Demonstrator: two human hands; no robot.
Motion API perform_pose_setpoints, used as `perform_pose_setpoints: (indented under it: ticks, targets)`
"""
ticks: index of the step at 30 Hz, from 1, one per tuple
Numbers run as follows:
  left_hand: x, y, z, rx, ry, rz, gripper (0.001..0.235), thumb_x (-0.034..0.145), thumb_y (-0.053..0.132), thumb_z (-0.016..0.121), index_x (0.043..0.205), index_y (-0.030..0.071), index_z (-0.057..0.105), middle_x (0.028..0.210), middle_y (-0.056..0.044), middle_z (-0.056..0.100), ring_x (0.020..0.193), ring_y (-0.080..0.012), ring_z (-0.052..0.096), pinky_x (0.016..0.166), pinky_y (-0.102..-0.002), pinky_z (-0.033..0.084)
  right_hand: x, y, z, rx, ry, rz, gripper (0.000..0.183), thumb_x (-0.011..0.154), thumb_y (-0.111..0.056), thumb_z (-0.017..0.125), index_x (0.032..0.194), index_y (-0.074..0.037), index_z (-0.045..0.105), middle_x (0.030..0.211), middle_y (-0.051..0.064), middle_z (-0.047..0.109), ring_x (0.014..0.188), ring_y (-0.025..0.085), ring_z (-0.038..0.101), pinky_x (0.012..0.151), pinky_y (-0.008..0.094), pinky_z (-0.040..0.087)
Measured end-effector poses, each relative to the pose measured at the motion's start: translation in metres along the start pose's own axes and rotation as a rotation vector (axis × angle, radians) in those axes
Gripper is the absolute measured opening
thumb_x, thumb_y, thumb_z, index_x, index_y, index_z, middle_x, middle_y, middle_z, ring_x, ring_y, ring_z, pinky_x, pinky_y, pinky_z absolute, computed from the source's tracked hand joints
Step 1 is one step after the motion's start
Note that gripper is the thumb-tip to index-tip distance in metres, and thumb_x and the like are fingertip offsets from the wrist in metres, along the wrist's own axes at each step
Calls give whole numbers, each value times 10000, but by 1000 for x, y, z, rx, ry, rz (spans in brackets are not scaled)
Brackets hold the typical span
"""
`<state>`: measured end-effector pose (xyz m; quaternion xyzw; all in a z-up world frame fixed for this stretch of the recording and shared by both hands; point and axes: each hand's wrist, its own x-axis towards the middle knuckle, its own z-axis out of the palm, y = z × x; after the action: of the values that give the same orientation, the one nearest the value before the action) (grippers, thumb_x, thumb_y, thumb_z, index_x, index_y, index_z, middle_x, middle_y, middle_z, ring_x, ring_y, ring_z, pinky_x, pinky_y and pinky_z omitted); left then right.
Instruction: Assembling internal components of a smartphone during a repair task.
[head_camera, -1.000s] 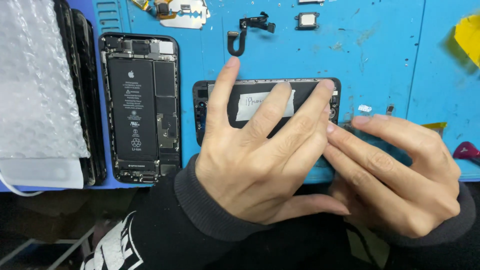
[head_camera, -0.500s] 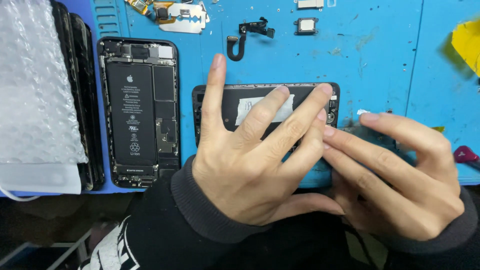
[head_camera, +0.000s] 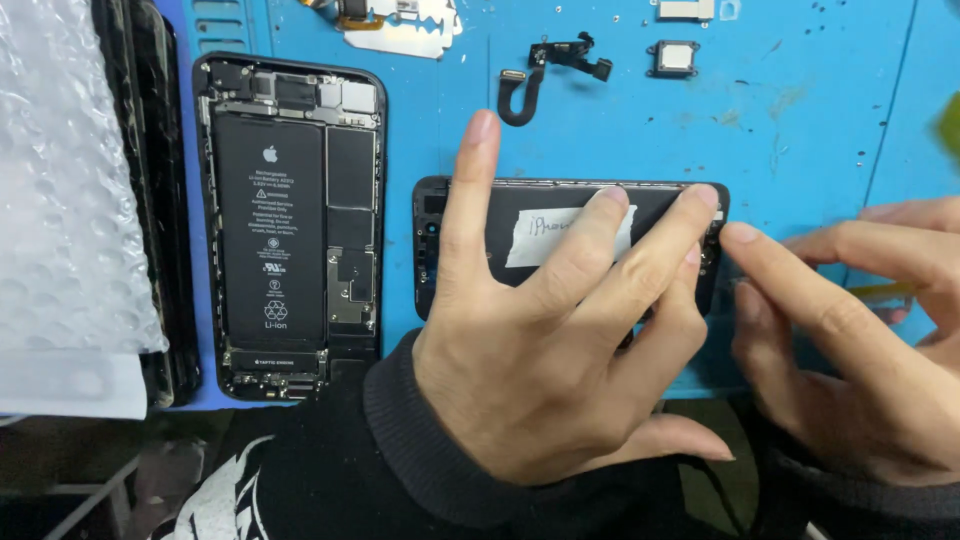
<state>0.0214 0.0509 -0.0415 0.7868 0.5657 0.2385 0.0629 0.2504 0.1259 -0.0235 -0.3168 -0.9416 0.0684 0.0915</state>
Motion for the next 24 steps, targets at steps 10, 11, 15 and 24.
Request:
perform_pose_setpoints:
  ticks: [10,11,15,24]
  targets:
    - [-2,-4,-1,-86,11,17,782,1002,753,493,1231,38,712,1495,-81,525,1304,-284,447,1158,-835,280,-1,-4,4,14,18,52,341,981,28,735,1302,-88,735,1137,95,701,945,251,609,846,334,477]
    - [-3,-4,-1,-90,13,20,780,1008,748,503,1239,33,711,1498,-86,522,1307,-290,446,1157,-840,281,-1,-4,4,5,9,45,345,974,27,736,1301,-84,735,1136,97,702,937,251,607,840,335,476]
    - [-4,-4,-1,-83,16,17,790,1001,750,504,1255,30,707,1498,-82,527,1307,-289,447,1157,-836,283,-1,-5,3,-5,-8,15,341,952,23,738,1281,-67,733,1130,97,703,968,260,637,838,346,476]
    - [-3,-2,-1,-45,47,18,801,980,763,517,1230,24,695,1477,-87,574,1261,-293,539,1158,-820,285,-3,-5,5,9,19,25,357,950,25,755,1296,-65,738,1128,100,703,938,258,603,832,336,474]
